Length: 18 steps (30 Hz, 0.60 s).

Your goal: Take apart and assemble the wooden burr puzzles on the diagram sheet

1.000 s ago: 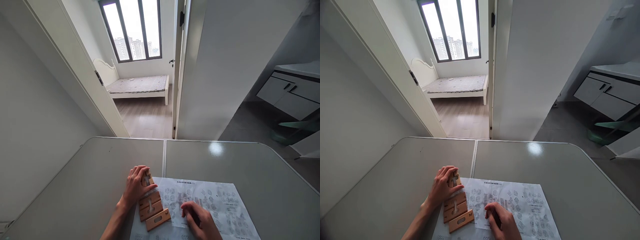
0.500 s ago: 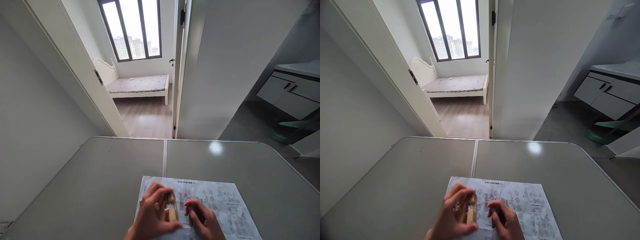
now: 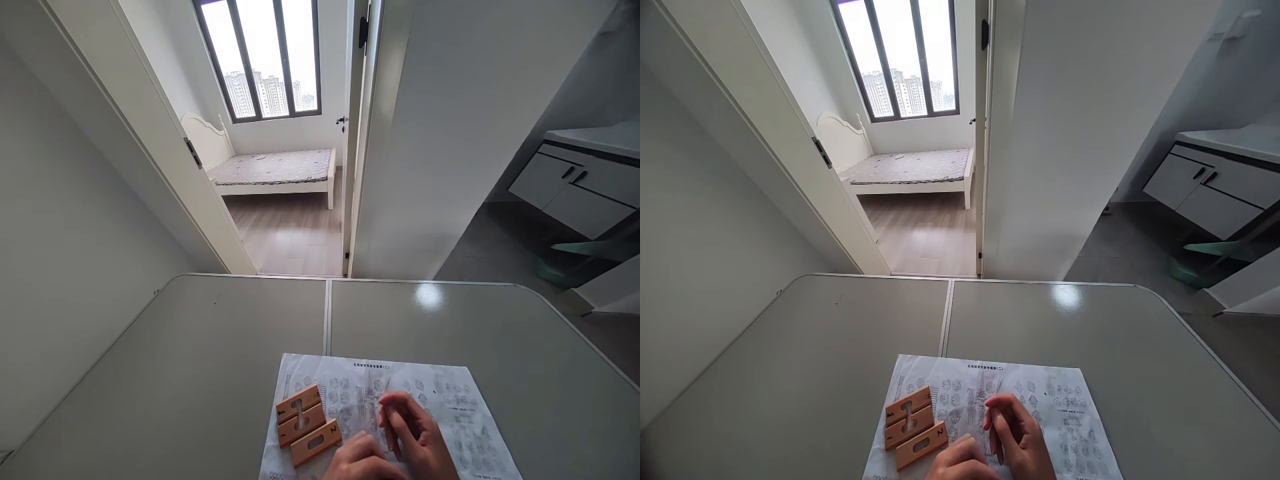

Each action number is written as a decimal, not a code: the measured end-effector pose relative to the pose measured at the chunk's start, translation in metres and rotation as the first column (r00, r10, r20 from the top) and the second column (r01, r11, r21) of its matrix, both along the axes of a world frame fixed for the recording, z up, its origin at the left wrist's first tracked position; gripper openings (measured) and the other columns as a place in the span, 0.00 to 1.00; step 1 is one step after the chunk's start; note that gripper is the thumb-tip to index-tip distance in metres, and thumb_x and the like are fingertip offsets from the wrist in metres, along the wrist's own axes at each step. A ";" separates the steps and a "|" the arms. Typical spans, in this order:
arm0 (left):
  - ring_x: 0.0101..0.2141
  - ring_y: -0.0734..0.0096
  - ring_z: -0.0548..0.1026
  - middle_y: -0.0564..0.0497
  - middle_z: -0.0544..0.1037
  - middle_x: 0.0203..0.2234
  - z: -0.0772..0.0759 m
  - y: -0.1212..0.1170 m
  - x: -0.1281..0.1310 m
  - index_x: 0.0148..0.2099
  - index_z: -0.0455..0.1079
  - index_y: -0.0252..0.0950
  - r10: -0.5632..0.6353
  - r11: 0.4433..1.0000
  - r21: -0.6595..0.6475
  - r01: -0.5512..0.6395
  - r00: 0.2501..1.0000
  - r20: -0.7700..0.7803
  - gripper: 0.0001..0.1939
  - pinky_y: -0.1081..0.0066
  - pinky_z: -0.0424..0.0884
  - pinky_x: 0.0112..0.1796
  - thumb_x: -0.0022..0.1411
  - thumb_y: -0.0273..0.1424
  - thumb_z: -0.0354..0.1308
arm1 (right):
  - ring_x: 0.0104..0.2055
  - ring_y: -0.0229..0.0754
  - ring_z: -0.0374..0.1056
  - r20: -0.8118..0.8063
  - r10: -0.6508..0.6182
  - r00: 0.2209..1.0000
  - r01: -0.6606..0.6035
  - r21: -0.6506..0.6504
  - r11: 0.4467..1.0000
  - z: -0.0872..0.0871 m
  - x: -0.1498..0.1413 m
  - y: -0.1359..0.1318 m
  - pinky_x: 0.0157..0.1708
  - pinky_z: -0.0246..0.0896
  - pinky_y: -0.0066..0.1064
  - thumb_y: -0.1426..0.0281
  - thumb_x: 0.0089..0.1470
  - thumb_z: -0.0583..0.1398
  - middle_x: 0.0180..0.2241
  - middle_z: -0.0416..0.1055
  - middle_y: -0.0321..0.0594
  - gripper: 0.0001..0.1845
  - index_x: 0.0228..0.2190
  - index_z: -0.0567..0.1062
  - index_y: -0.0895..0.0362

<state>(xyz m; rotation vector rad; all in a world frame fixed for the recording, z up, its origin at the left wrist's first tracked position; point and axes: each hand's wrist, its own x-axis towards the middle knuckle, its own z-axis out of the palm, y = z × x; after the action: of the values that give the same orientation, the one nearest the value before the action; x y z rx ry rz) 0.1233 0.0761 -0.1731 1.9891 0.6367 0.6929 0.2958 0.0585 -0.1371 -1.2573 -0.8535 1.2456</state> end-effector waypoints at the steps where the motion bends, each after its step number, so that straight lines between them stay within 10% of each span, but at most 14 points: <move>1: 0.33 0.64 0.76 0.45 0.78 0.31 0.002 0.004 -0.003 0.49 0.82 0.41 0.005 0.998 0.058 -0.005 1.000 -0.009 0.25 0.68 0.76 0.39 0.74 0.54 0.53 | 0.21 0.37 0.64 -0.005 0.000 1.000 0.000 0.006 1.000 -0.001 0.000 0.000 0.22 0.63 0.28 0.44 0.63 0.62 0.28 0.73 0.36 0.25 0.39 0.78 0.54; 9: 0.38 0.60 0.78 0.46 0.79 0.36 0.052 0.036 -0.028 0.55 0.76 0.43 0.115 0.942 0.332 -0.047 0.975 -0.188 0.12 0.64 0.78 0.42 0.71 0.29 0.60 | 0.24 0.39 0.67 0.097 -0.041 0.994 0.039 0.025 0.999 -0.005 -0.004 -0.001 0.20 0.64 0.27 0.45 0.65 0.61 0.29 0.75 0.39 0.25 0.39 0.79 0.55; 13: 0.42 0.50 0.78 0.45 0.80 0.42 0.071 0.050 -0.035 0.57 0.74 0.42 0.163 0.942 0.329 -0.066 0.946 -0.279 0.39 0.51 0.78 0.49 0.46 0.49 0.80 | 0.29 0.43 0.73 0.253 -0.029 0.967 0.009 0.078 0.997 -0.002 -0.006 -0.002 0.29 0.71 0.29 0.47 0.67 0.58 0.31 0.78 0.40 0.23 0.39 0.78 0.54; 18: 0.47 0.45 0.78 0.45 0.81 0.45 0.070 0.058 -0.039 0.62 0.71 0.45 0.221 0.920 0.382 -0.082 0.916 -0.335 0.43 0.45 0.76 0.53 0.46 0.47 0.81 | 0.31 0.44 0.75 0.428 -0.057 0.902 -0.020 0.173 0.985 0.000 -0.010 -0.002 0.34 0.74 0.31 0.51 0.70 0.56 0.34 0.79 0.42 0.20 0.40 0.79 0.52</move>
<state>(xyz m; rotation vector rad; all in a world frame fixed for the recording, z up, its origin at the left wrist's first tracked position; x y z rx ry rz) 0.0844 0.1339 -0.1029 2.4669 0.9573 0.5548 0.2855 0.0561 -0.1372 -1.4172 -1.2392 0.8611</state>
